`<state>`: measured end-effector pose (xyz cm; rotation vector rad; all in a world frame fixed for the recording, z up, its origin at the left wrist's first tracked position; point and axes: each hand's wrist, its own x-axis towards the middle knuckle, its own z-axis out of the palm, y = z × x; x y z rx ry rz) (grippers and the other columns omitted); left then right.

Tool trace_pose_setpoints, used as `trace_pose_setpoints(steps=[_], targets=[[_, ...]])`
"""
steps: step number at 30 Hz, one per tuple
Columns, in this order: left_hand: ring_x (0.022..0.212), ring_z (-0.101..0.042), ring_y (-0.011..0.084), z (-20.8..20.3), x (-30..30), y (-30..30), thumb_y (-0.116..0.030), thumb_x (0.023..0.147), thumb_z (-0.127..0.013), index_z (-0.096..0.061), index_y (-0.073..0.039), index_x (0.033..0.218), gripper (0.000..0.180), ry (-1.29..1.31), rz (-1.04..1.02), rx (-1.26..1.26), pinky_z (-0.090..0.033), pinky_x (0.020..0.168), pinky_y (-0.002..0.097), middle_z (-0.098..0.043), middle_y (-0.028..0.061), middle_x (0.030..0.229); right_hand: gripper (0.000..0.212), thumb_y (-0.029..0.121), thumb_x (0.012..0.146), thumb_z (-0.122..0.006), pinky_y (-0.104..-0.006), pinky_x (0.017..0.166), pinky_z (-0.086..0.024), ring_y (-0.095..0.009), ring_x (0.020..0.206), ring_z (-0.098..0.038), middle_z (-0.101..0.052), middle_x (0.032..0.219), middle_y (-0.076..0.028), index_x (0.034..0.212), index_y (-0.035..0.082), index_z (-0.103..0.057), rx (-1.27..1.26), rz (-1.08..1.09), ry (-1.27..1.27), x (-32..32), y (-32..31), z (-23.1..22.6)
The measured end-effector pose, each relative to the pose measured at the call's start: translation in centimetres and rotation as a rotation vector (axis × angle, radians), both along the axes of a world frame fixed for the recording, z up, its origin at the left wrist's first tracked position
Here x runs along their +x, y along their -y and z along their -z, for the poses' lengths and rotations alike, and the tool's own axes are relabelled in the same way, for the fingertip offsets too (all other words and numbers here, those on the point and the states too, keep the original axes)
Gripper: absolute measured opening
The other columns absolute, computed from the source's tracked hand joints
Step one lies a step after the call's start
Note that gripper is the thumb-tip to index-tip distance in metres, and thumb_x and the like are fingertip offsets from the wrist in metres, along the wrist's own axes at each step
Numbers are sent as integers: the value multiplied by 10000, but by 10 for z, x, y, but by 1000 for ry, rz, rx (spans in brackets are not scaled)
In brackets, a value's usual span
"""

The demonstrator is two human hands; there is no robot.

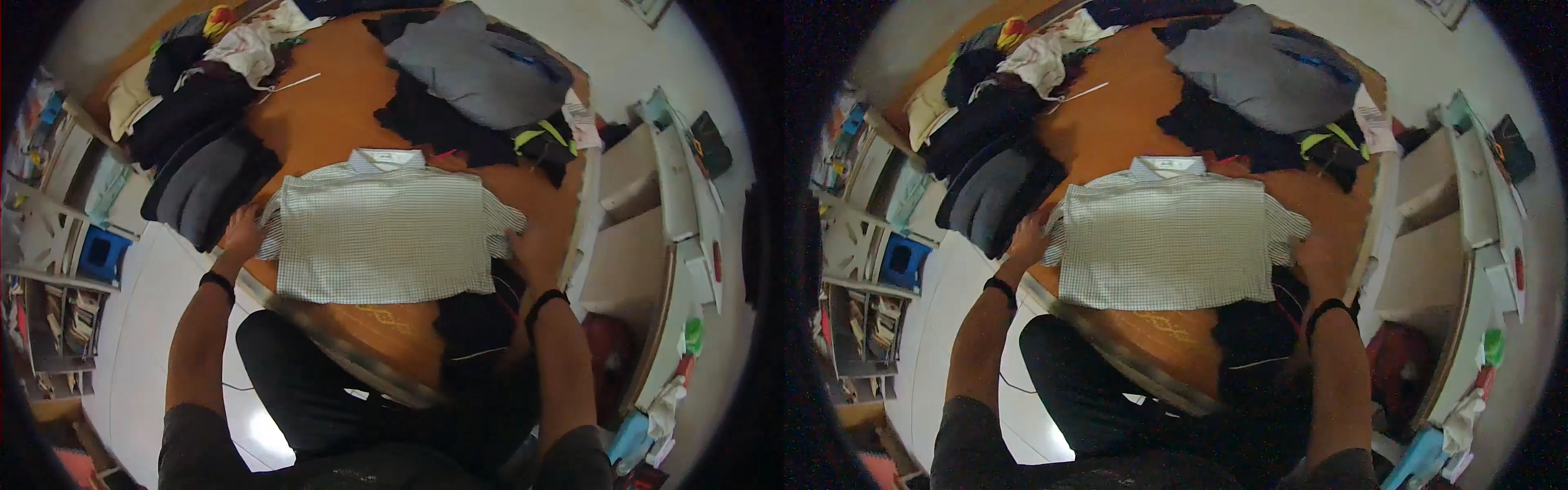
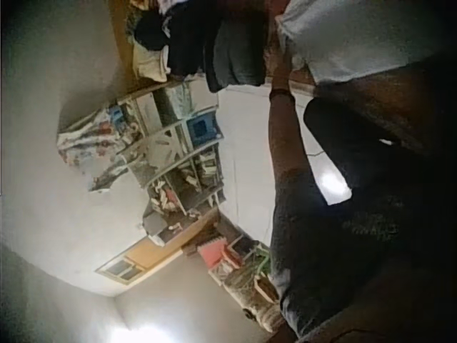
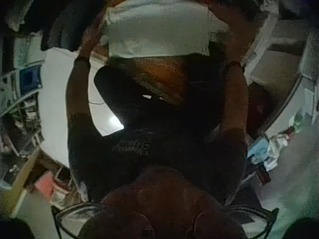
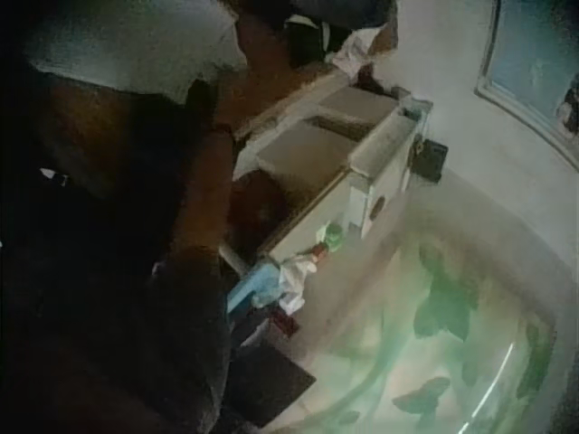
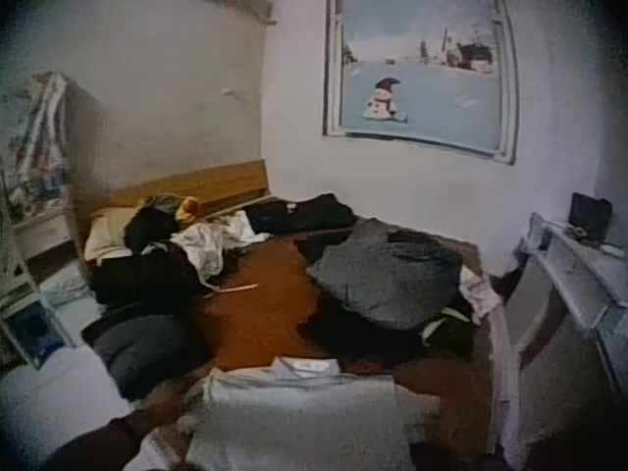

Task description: The recorder puts away folded clothes into a wardrobe and then folds a shirt on a bed.

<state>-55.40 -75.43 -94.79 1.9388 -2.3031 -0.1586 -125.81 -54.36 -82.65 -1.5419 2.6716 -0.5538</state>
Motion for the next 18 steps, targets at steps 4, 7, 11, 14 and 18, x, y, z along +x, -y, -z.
trace_pose_setpoints(steps=[4, 7, 11, 14, 18], targets=[[1570, -476, 437, -30, -25, -3, -192, 934, -833, -508, -82, 1631, 777, 107, -19, -55, -413, 1304, 540, -500, 174, 1699, 594, 262, 937, -873, -496, 1147, -536, -436, 1309, -706, -743, 1412, -255, 1446, 7, -702, -20, -63, 143, -17, 14, 26], [1554, -482, 456, -61, -129, 0, -150, 907, -845, -527, -63, 1598, 766, -135, 218, -109, -406, 1308, 545, -511, 206, 1671, 626, 299, 910, -890, -495, 1129, -554, -441, 1309, -715, -731, 1456, -270, 1428, 0, -705, -28, 102, 319, -64, 13, 57], [1518, -504, 466, -74, -255, -25, -112, 919, -843, -570, -47, 1541, 682, -437, 634, -144, -415, 1300, 542, -551, 251, 1604, 586, 269, 902, -894, -493, 1098, -567, -433, 1257, -731, -759, 1372, -253, 1391, 5, -708, -151, 116, 533, -62, 22, 69], [1507, -521, 470, -78, -365, -63, -111, 939, -838, -568, -53, 1543, 664, -504, 754, -68, -445, 1276, 548, -553, 246, 1607, 564, 238, 895, -901, -493, 1098, -565, -422, 1229, -724, -748, 1334, -229, 1369, 6, -701, -322, 166, 466, -21, 14, 42], [1487, -543, 473, -61, -465, -82, -150, 957, -840, -566, -45, 1545, 658, -449, 805, -29, -461, 1264, 549, -543, 251, 1617, 562, 232, 905, -905, -491, 1114, -554, -411, 1264, -693, -694, 1400, -229, 1367, -6, -691, -348, 32, -137, 14, 7, 3]])
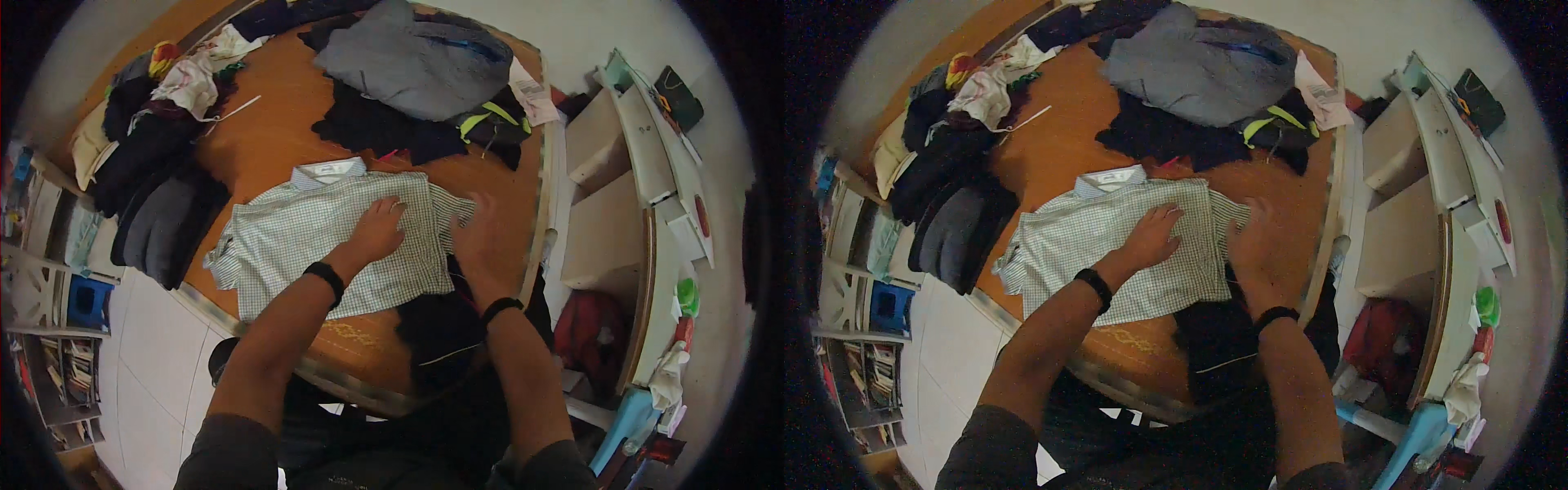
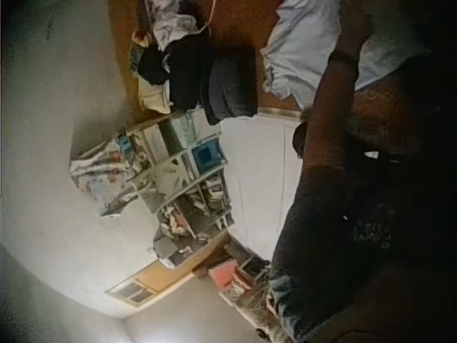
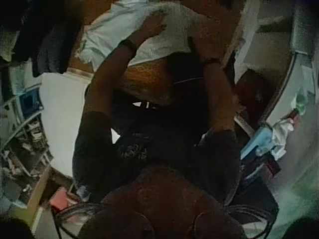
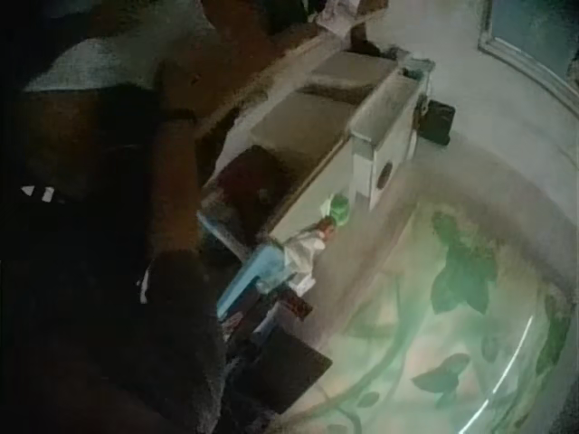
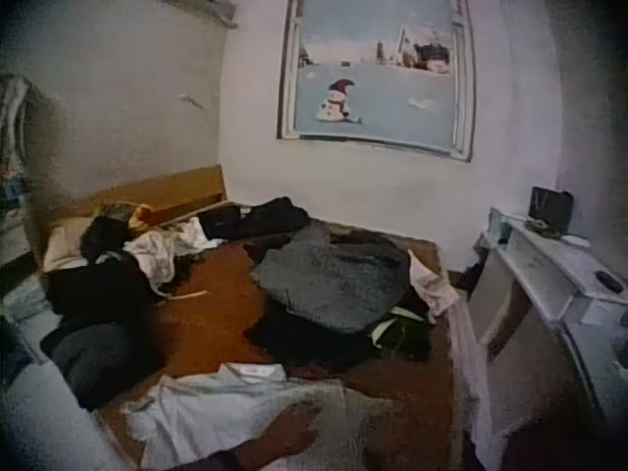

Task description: The recorder puts away folded clothes into a wardrobe and then folds a shirt on a bed.

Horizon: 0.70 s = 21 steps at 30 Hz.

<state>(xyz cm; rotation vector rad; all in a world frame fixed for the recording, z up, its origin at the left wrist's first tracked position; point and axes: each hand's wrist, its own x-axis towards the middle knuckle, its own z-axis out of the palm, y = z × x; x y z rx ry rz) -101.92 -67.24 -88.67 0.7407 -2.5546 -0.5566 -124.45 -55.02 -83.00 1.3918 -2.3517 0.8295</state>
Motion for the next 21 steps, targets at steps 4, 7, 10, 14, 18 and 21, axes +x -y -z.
trace_pose_setpoints(steps=[4, 7, 10, 14, 18, 21], targets=[[1391, -604, 442, 17, -66, 8, -181, 954, -817, -642, -12, 1498, 596, 44, -67, 86, -534, 1172, 552, -586, 258, 1543, 545, 231, 923, -885, -520, 1087, -568, -426, 1263, -713, -717, 1410, -243, 1375, -7, -694, 153, -222, 380, -14, 11, 44], [1288, -650, 454, 41, -63, 24, -227, 984, -812, -689, 9, 1436, 525, -9, -147, 224, -560, 1120, 543, -633, 277, 1455, 523, 215, 932, -872, -479, 954, -621, -369, 1069, -771, -793, 1187, -154, 1398, 42, -710, 192, -193, 557, -11, 40, 73], [1215, -693, 457, 48, -51, 34, -332, 1026, -806, -669, 45, 1448, 582, -137, -219, 438, -567, 1102, 513, -702, 285, 1346, 423, 192, 958, -821, -538, 945, -618, -428, 1081, -776, -800, 1178, -213, 1337, 26, -732, 326, -193, 560, -6, 51, 78], [1292, -705, 415, 12, -51, 39, -525, 1001, -837, -516, 96, 1580, 908, -281, -374, 881, -560, 1128, 477, -730, 303, 1364, 417, 135, 956, -776, -525, 935, -619, -418, 1072, -760, -781, 1150, -193, 1359, 37, -734, 239, -473, 346, 23, 37, 69], [1317, -720, 433, -8, -21, 26, -560, 950, -882, -364, 116, 1669, 1115, -164, -413, 578, -557, 1149, 495, -715, 338, 1415, 433, 150, 977, -774, -507, 969, -619, -390, 1135, -744, -757, 1235, -185, 1397, 52, -729, 254, -774, 285, 88, -1, 67], [1289, -722, 478, 35, 57, 39, -326, 961, -842, -386, 44, 1673, 923, -81, -499, 447, -567, 1128, 526, -699, 327, 1440, 455, 229, 979, -809, -524, 1063, -591, -416, 1226, -719, -741, 1287, -194, 1385, 41, -724, 362, -901, 354, 102, -7, 55]])
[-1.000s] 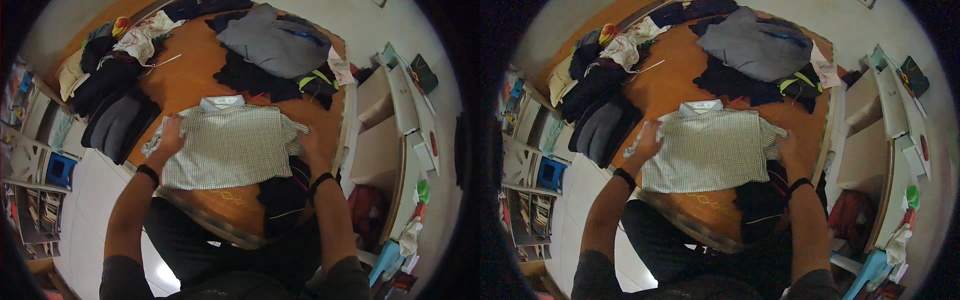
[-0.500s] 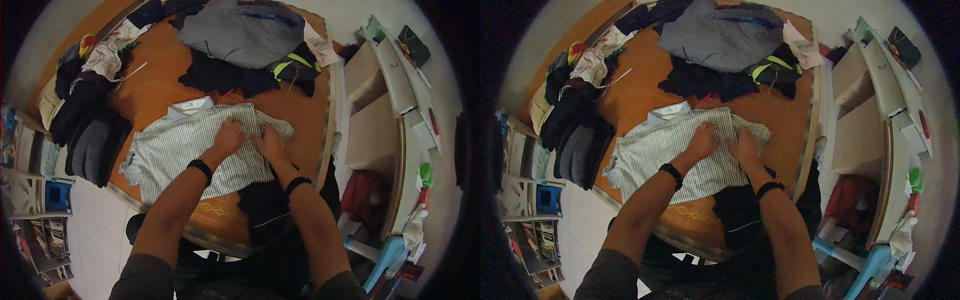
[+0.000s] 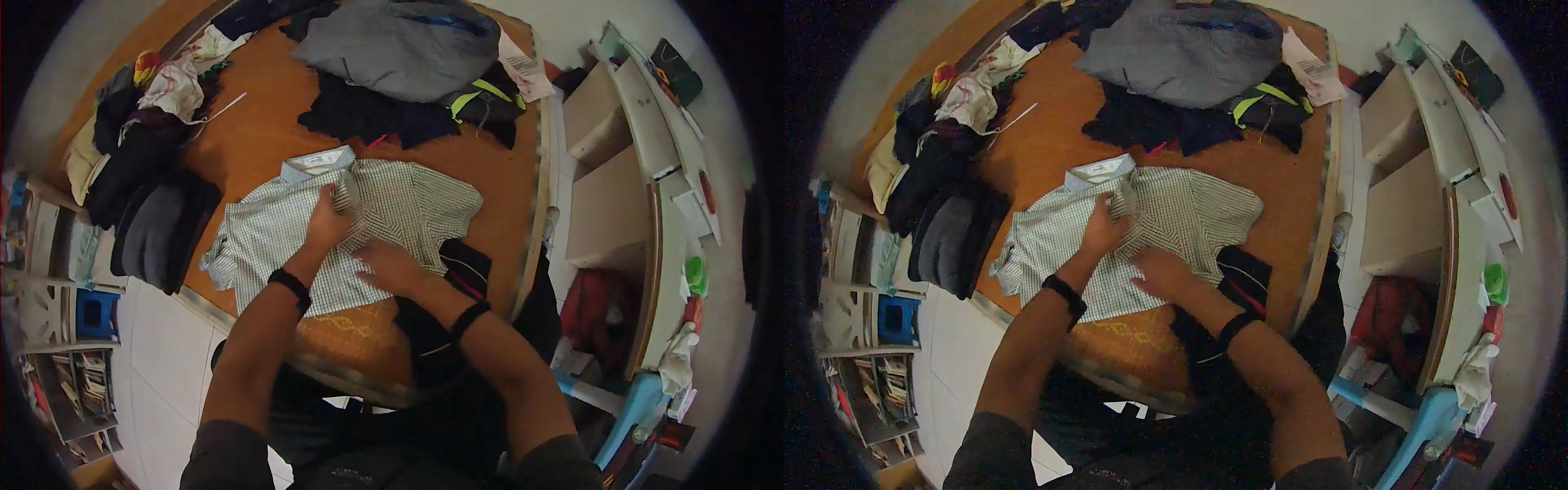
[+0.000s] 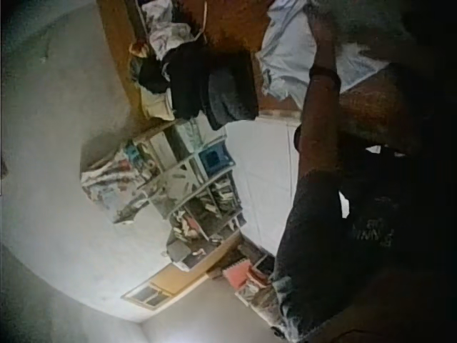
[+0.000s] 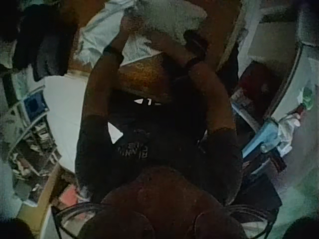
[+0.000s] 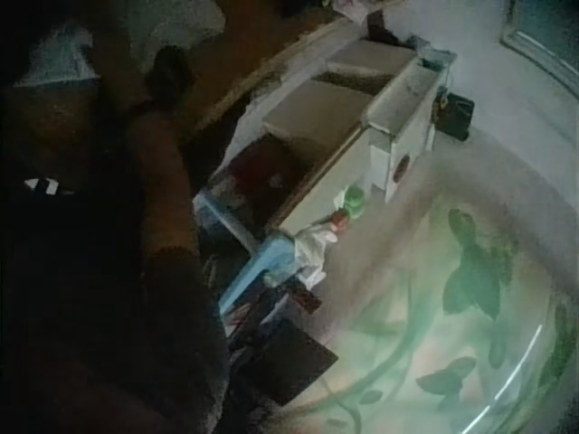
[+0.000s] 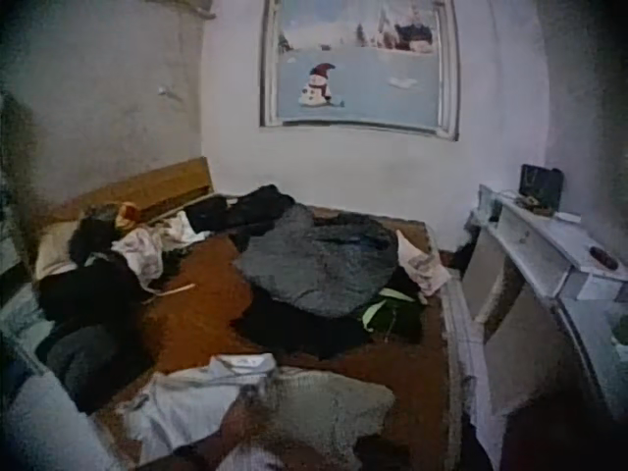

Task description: The recorder puts away folded clothes into a wardrobe and then folds a shirt on a bed.

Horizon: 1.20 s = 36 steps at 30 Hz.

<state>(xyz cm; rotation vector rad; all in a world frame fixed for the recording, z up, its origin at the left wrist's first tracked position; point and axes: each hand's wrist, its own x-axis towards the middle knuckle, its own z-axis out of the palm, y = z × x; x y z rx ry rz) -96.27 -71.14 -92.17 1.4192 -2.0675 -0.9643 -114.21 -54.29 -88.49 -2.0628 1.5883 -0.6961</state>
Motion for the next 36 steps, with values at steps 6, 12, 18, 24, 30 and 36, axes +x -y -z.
trace_pose_setpoints(steps=[6, 12, 18, 24, 30, 36], targets=[[1296, -673, 479, 13, 77, -17, -118, 937, -770, -492, -11, 1617, 742, 14, -81, 25, -575, 1101, 532, -639, 271, 1486, 442, 178, 955, -859, -482, 1060, -562, -395, 1188, -719, -757, 1262, -211, 1313, -42, -722, -311, 850, 66, -136, 8, 27], [1536, -501, 454, -32, 43, -58, -192, 983, -768, -571, -63, 1607, 666, 58, 244, -482, -429, 1283, 545, -530, 241, 1649, 462, 206, 983, -861, -441, 988, -578, -334, 1134, -747, -783, 1291, -198, 1331, -67, -727, -189, 945, 295, -219, -7, 60], [1669, -371, 426, -36, 37, -107, -384, 1029, -758, -586, -132, 1636, 679, 294, 601, -579, -301, 1364, 622, -485, 175, 1745, 476, 233, 1006, -847, -455, 951, -596, -361, 1103, -771, -793, 1276, -201, 1376, -34, -711, 142, 933, 287, -124, -4, -27], [1643, -412, 408, -19, 10, -137, -398, 1027, -773, -601, -126, 1602, 659, 209, 749, -566, -329, 1348, 607, -528, 155, 1715, 500, 151, 987, -757, -514, 983, -609, -463, 1094, -742, -759, 1227, -216, 1480, 107, -692, -105, 393, -296, -76, -39, -19], [1392, -617, 429, -12, 19, -113, -299, 1017, -783, -595, -55, 1542, 609, 78, 529, -473, -502, 1189, 546, -630, 198, 1505, 507, 86, 981, -665, -537, 1125, -547, -423, 1292, -665, -691, 1385, -201, 1487, 71, -681, -163, 99, -389, -32, -57, -4], [1247, -691, 435, -33, -23, -89, -267, 1008, -782, -574, -47, 1543, 615, -2, 384, -484, -601, 1046, 523, -679, 225, 1373, 459, 39, 936, -723, -524, 1036, -568, -436, 1150, -707, -698, 1305, -227, 1392, 38, -678, -359, 182, -323, -29, -55, -24]])
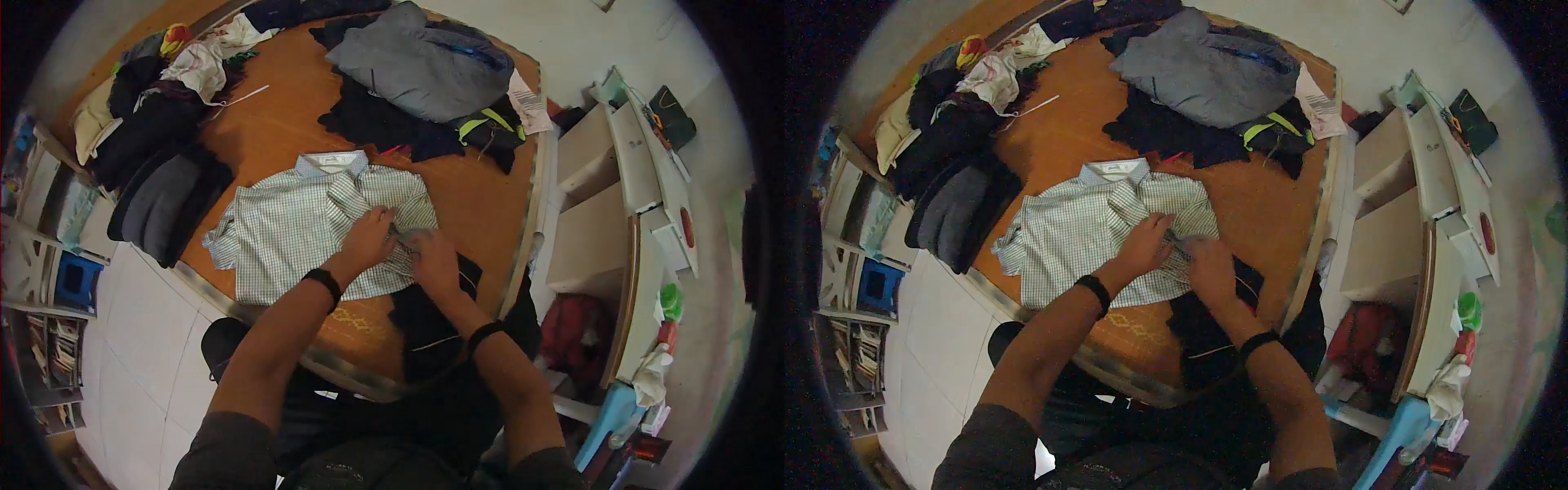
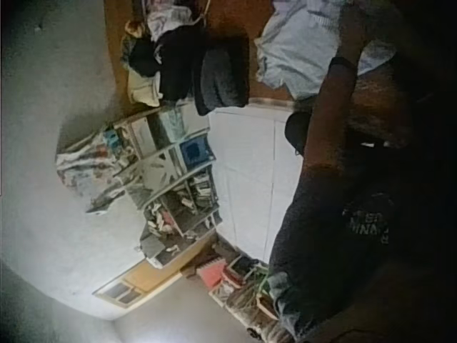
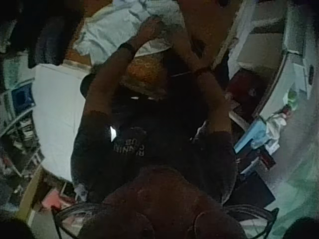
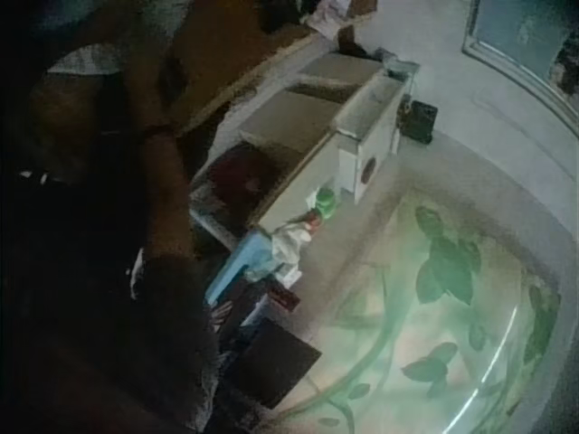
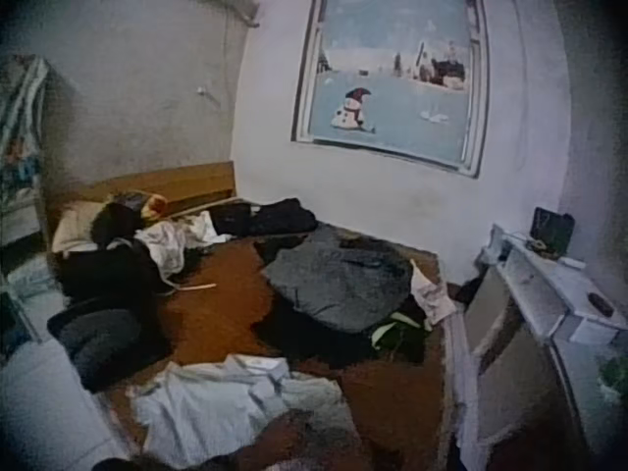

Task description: The recorder puts away folded clothes into a wardrobe and then folds a shirt on a bed.

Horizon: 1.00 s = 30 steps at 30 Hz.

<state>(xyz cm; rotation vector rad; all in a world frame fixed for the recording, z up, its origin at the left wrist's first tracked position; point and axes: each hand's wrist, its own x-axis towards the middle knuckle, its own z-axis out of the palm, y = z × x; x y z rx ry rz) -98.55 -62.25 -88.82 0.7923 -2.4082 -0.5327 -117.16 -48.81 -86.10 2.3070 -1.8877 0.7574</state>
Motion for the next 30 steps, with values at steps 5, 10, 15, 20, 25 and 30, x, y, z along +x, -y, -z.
trace_pose_setpoints(steps=[5, 10, 15, 20, 25, 30], targets=[[1124, -740, 465, 6, -54, 12, -321, 1017, -764, -626, -14, 1499, 588, 99, -68, 118, -622, 986, 551, -727, 253, 1273, 395, 41, 852, -855, -531, 1007, -570, -447, 1195, -688, -688, 1295, -204, 1225, 44, -725, 103, 535, 302, -48, -5, 22], [1066, -766, 471, 29, -75, 42, -394, 1035, -743, -717, 2, 1334, 497, -27, -270, 219, -620, 963, 561, -777, 261, 1155, 354, 91, 882, -856, -523, 961, -599, -411, 1136, -722, -696, 1203, -169, 1209, 58, -725, 309, 285, 242, -45, 2, 24], [1044, -785, 448, 15, -110, 51, -394, 1030, -775, -739, -6, 1269, 457, -27, -251, 314, -628, 919, 543, -811, 230, 1123, 189, 61, 902, -784, -533, 942, -604, -423, 1071, -738, -742, 1088, -192, 1081, 66, -723, 305, 195, 158, -43, -13, 37], [995, -793, 413, 30, -121, 77, -350, 1081, -732, -736, -40, 1225, 342, 22, -180, 332, -619, 863, 520, -812, 204, 1074, 263, 94, 917, -779, -545, 951, -603, -429, 1079, -746, -752, 1085, -198, 1166, 72, -699, 442, 223, 166, -45, -12, 46], [1008, -751, 496, 55, -100, 117, -285, 1119, -640, -726, -53, 1212, 264, -199, -281, 600, -598, 885, 560, -791, 240, 1099, 280, 143, 910, -812, -553, 892, -605, -421, 1035, -742, -723, 1086, -197, 1137, 61, -671, 452, 216, 376, -48, -3, 33], [952, -760, 442, 19, -132, 85, -389, 1081, -725, -685, -41, 1116, 353, -46, -248, 574, -598, 839, 530, -775, 211, 1038, 240, 138, 906, -806, -540, 875, -602, -413, 955, -748, -738, 1064, -176, 1106, 63, -698, 442, 215, 433, -70, -16, 43]])
